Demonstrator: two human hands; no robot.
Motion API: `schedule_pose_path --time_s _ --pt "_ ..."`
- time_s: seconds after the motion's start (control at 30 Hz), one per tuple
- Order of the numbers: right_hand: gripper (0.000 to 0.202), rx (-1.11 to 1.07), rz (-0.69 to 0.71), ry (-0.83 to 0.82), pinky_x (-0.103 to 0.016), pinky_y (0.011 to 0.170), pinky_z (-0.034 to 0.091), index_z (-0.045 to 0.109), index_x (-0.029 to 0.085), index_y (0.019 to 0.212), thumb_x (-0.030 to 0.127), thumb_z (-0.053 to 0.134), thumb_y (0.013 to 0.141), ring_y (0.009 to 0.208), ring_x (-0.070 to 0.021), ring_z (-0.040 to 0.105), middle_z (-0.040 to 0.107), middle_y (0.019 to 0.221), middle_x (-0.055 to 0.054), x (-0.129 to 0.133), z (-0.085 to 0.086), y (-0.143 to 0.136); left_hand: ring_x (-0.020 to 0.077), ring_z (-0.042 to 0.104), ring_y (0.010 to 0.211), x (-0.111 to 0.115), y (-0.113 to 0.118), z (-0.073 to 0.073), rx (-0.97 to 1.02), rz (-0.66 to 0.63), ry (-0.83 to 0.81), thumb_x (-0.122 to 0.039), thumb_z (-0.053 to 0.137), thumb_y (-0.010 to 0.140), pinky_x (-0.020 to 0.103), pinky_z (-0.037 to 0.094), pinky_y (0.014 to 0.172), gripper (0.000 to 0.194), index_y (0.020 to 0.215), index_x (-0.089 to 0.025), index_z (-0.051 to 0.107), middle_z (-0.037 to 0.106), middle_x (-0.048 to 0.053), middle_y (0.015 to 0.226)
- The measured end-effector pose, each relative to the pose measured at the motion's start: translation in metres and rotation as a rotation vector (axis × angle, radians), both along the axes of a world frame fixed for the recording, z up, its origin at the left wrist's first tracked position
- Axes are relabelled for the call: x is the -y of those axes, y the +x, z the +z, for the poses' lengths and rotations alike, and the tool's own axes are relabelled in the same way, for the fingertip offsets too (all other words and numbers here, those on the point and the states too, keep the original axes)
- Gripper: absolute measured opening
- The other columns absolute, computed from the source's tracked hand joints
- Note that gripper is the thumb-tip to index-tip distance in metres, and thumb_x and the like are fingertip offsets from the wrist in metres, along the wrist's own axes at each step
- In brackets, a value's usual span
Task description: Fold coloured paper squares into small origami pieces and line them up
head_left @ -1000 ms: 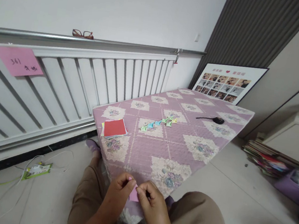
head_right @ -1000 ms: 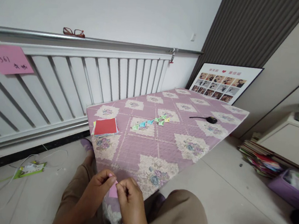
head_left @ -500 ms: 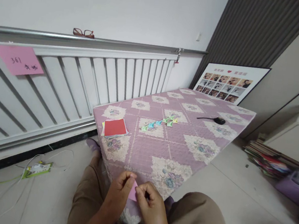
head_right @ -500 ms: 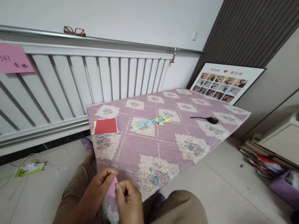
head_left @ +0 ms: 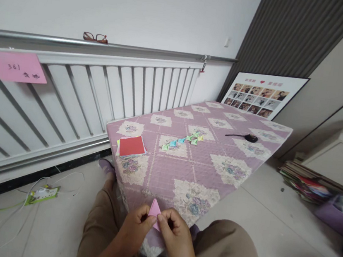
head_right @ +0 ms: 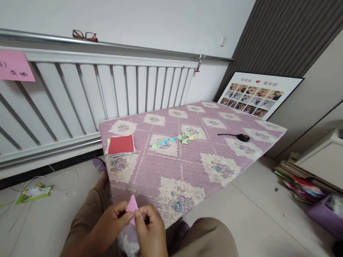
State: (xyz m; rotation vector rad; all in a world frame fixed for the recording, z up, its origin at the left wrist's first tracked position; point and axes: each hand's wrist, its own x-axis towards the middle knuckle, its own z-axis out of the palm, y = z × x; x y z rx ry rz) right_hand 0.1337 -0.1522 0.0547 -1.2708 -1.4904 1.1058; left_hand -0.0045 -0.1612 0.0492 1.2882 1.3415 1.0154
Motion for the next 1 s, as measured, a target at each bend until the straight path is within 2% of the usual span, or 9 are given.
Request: schedule_pose_path --time_s 0.17,0.3,0.43,0.57,0.77,1.0 --pt "0.034 -0.078 -0.031 -0.038 -0.023 0.055 0.036 0.051 0.020 0.061 0.048 0.056 0.078 0.059 -0.0127 0.044 0.047 0.060 0.003 0.001 0.004 -0.003 0.0103 0.038 0.057 0.001 0.003 -0.002 0.147 0.027 -0.073 -0.038 0.056 0.077 0.022 0.031 0.055 0.024 0.068 -0.017 0.050 0.043 -0.005 0.059" --pt "0.037 -0.231 0.048 -0.192 -0.022 0.054 0.033 0.051 0.019 0.063 0.053 0.059 0.077 0.056 -0.0102 0.040 0.046 0.059 0.004 0.000 0.003 0.000 0.0097 0.038 0.055 0.001 0.002 -0.008 0.278 0.027 -0.100 -0.045 0.058 0.076 0.022 0.030 0.056 0.031 0.068 -0.017 0.049 0.044 -0.005 0.056" --pt "0.039 -0.438 0.133 -0.347 -0.022 0.054 0.031 0.050 0.019 0.066 0.054 0.059 0.079 0.053 -0.0087 0.039 0.049 0.057 0.005 0.001 -0.005 0.002 0.0092 0.038 0.055 0.001 -0.001 -0.014 0.395 -0.016 -0.114 -0.045 0.058 0.080 0.023 0.030 0.057 0.031 0.070 -0.016 0.050 0.046 -0.005 0.058" --pt "0.034 -0.570 0.211 -0.370 -0.022 0.057 0.032 0.054 0.018 0.069 0.050 0.062 0.080 0.057 -0.0098 0.046 0.055 0.058 0.003 0.003 -0.008 0.000 0.0092 0.039 0.056 0.002 -0.002 -0.012 0.476 -0.061 -0.136 -0.044 0.058 0.083 0.024 0.030 0.058 0.032 0.071 -0.016 0.050 0.049 -0.004 0.060" --pt "0.029 -0.760 0.273 -0.442 -0.023 0.058 0.035 0.056 0.018 0.069 0.044 0.065 0.079 0.055 -0.0099 0.051 0.056 0.055 0.003 0.003 0.000 -0.003 0.0088 0.039 0.057 0.004 0.002 -0.007 0.678 -0.110 -0.153 -0.045 0.063 0.080 0.024 0.029 0.058 0.033 0.073 -0.015 0.051 0.049 -0.003 0.061" --pt "0.027 -0.839 0.297 -0.483 -0.021 0.054 0.033 0.056 0.017 0.071 0.040 0.068 0.078 0.054 -0.0102 0.053 0.056 0.054 0.003 0.006 0.003 -0.004 0.0084 0.040 0.056 0.003 0.000 -0.005 0.721 -0.143 -0.147 -0.046 0.066 0.078 0.023 0.029 0.058 0.035 0.070 -0.015 0.051 0.049 -0.003 0.060"
